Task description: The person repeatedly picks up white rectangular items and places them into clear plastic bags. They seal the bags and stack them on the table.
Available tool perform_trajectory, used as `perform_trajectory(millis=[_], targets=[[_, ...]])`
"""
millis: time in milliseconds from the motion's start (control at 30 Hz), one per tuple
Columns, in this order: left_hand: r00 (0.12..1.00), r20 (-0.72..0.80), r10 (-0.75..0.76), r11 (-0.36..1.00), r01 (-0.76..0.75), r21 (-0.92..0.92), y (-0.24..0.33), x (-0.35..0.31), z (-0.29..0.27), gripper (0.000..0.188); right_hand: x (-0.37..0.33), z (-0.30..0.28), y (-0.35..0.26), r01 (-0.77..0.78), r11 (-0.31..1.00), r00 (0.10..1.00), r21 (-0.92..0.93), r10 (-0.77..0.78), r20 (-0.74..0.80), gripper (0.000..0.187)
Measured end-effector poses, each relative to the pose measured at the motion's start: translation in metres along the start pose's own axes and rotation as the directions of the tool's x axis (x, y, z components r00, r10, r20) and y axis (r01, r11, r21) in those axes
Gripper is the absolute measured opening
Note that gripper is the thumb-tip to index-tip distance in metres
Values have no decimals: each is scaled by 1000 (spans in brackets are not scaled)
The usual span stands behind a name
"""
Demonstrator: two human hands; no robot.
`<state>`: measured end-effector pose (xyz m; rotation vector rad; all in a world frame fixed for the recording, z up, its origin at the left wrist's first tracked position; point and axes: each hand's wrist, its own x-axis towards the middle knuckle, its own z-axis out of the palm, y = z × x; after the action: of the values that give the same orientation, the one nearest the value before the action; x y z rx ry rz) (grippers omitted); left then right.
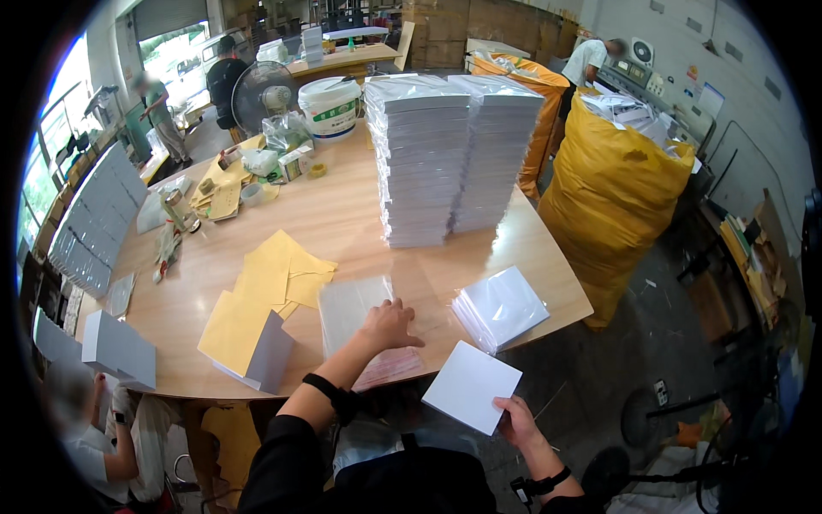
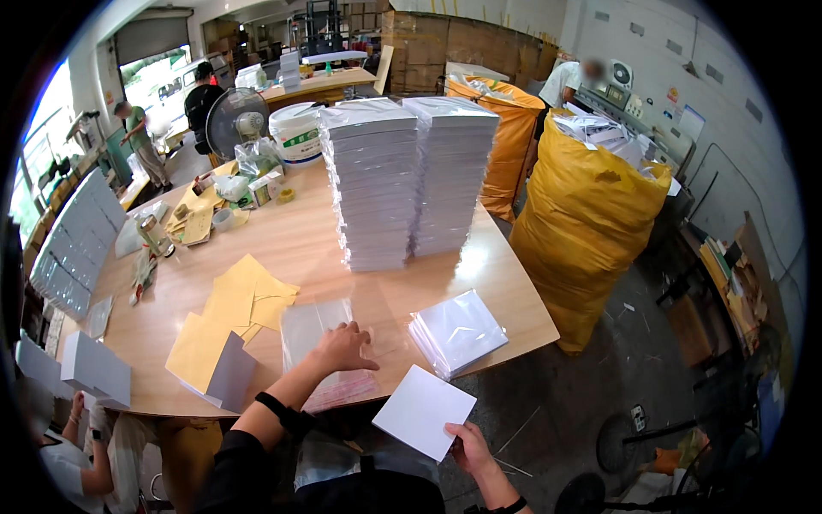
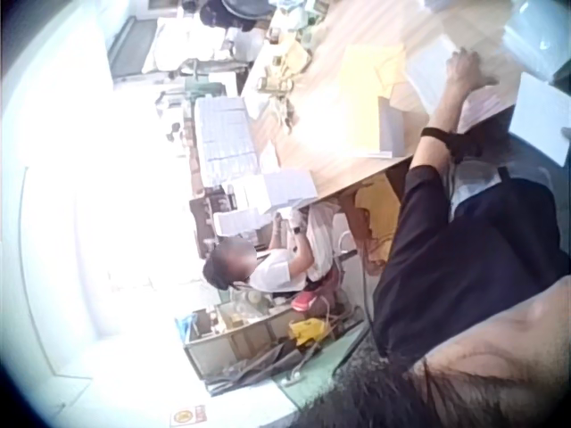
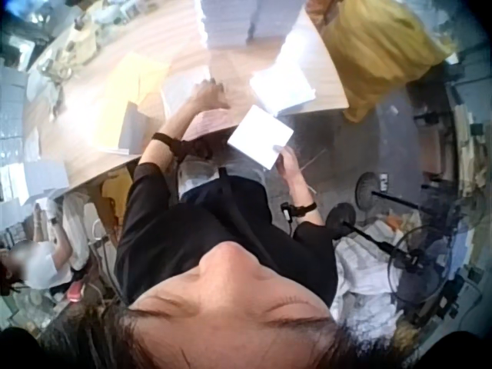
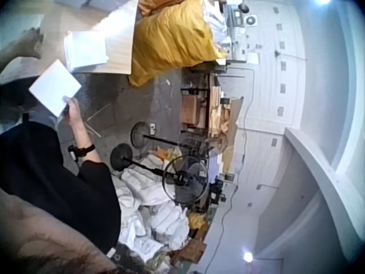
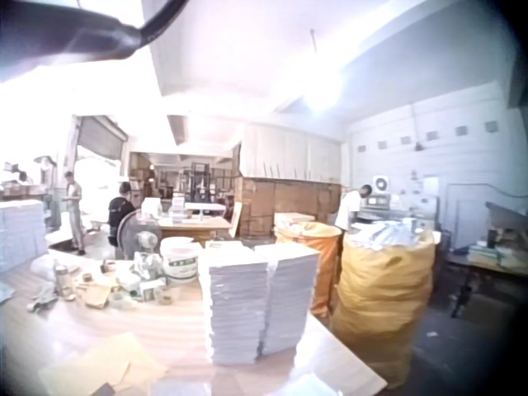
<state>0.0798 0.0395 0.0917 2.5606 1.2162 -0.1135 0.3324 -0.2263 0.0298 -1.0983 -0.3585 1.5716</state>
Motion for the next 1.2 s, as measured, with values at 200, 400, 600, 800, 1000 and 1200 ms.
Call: perform_trajectory(millis=[200,400,600,800,1000,1200], targets=[[984,-112,-139,990,135,-39,-2,11,31,37,9,19,-5,-4,1000,1000,-7,4,3,33],[987,-156,-26,968,63,243,3,37,47,28,44,37,-4,-107,993,993,-48,109,48,31],[944,-326,-55,960,140,244,10,33,48,14,69,34,17,-194,970,975,-146,207,77,30],[881,-474,12,923,173,344,-17,-26,21,12,44,70,5,-120,993,978,-17,121,169,31],[924,-371,-92,959,183,218,-42,-77,52,13,54,93,29,-257,964,916,-61,264,301,37],[835,-540,-108,993,116,-18,-51,-84,66,19,43,92,18,-280,958,896,-54,282,344,38]])
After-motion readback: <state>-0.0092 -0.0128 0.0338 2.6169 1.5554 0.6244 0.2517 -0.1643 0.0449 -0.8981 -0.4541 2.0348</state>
